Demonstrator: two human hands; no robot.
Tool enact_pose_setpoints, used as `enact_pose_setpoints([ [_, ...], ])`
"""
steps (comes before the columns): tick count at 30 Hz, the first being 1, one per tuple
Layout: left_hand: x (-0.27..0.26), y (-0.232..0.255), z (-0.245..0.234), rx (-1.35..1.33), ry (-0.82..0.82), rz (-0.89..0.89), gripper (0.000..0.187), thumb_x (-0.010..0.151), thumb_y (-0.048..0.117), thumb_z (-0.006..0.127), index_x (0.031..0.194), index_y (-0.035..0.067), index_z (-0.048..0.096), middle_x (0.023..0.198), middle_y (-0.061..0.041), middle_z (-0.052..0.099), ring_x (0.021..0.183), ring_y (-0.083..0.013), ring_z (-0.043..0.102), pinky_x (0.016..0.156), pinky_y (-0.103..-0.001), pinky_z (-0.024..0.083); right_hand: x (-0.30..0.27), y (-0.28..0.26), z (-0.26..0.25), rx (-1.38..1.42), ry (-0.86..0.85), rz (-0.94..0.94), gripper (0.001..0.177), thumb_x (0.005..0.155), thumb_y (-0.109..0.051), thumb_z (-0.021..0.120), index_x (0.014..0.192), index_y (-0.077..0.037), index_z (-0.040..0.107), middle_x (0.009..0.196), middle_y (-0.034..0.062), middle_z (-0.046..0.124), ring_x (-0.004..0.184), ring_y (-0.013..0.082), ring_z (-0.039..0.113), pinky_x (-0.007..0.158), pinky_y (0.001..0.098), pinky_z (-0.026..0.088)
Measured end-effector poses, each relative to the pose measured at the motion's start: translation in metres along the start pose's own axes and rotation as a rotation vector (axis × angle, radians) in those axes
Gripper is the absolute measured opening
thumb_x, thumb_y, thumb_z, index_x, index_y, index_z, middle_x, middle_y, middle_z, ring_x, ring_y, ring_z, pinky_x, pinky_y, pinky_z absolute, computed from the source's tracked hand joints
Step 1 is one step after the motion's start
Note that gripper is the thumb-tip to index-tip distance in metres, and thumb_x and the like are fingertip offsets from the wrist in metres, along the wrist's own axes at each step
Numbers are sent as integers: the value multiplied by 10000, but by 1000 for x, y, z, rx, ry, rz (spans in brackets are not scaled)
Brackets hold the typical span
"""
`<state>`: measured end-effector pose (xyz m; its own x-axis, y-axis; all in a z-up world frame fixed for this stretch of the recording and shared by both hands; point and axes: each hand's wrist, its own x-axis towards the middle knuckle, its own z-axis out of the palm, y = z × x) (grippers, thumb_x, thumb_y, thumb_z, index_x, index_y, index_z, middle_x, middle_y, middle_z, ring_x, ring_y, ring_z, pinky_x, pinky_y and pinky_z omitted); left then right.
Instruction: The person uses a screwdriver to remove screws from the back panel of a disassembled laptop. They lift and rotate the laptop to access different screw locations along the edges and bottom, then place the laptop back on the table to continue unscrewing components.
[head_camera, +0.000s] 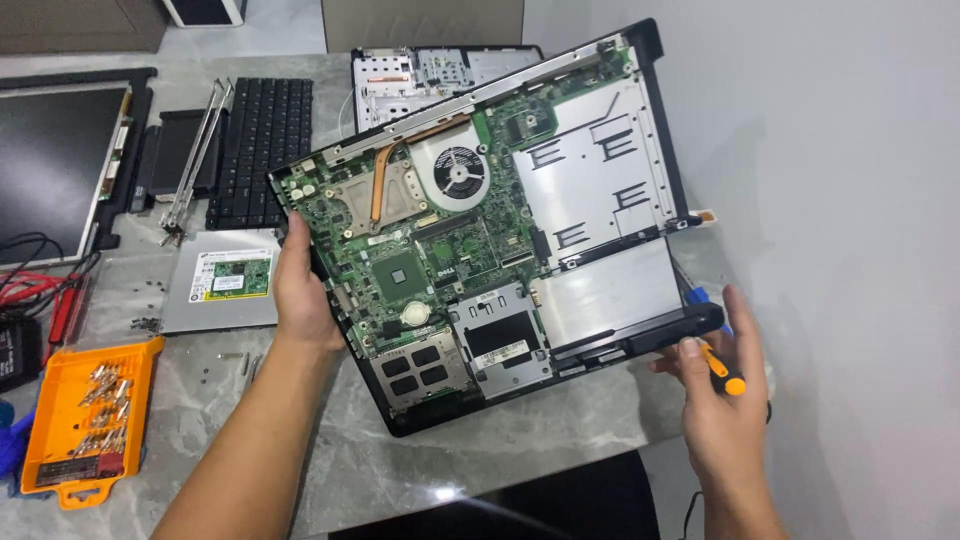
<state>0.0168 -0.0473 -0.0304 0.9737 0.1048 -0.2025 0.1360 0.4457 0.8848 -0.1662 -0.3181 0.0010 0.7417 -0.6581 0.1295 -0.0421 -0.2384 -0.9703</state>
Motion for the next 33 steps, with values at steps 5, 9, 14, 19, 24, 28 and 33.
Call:
enact_pose_setpoints([
  [5,2,-1,2,-43,-178,118,681,910,441,374,1491,161,153,1572,-44,223,1447,-214,218,1153,-398,230,-8,-1,5,-149,159,16,467,919,-160,547,1381,-114,496,872,37,431,669,143,547,716,240,462],
  [9,-8,15,12,-15,-246,110,540,953,412,370,1452,413,164,1609,-67,106,1461,-277,162,1121,-474,258,-7,17,-4,-94,102,-30,414,920,-118,547,1324,-44,499,778,75,415,630,144,474,706,309,557],
  [14,-14,20,20,412,-78,-82,636,813,426,486,1417,400,287,1564,-53,308,1428,-258,285,1110,-458,252,-15,20,-17,-150,43,199,382,882,-133,603,1255,-71,551,769,105,464,623,222,575,604,305,473],
  [19,-17,19,27,501,-48,-196,607,830,385,493,1392,300,282,1545,-79,286,1411,-279,284,1103,-498,259,-11,22,-33,-300,-23,267,389,844,-115,625,1231,-108,580,753,100,483,676,211,571,746,310,449],
  [24,-11,5,23,578,-78,-162,703,818,404,516,1433,189,251,1552,-94,240,1428,-272,236,1132,-483,214,-7,26,-43,-416,-147,383,541,749,-16,732,1249,-127,558,758,169,690,727,241,646,805,323,462],
  [28,-4,-7,18,625,-83,-147,772,814,417,536,1452,124,214,1548,-108,231,1423,-264,241,1130,-457,220,-6,24,-42,-568,-180,447,489,776,-83,744,1220,-179,561,770,125,727,622,231,593,626,344,437],
  [33,-2,-10,17,702,-84,-138,779,825,419,542,1459,105,216,1543,-116,248,1417,-270,255,1127,-445,236,0,27,-39,-682,-201,514,480,778,-153,763,1220,-200,581,839,98,756,695,213,609,705,337,444],
])
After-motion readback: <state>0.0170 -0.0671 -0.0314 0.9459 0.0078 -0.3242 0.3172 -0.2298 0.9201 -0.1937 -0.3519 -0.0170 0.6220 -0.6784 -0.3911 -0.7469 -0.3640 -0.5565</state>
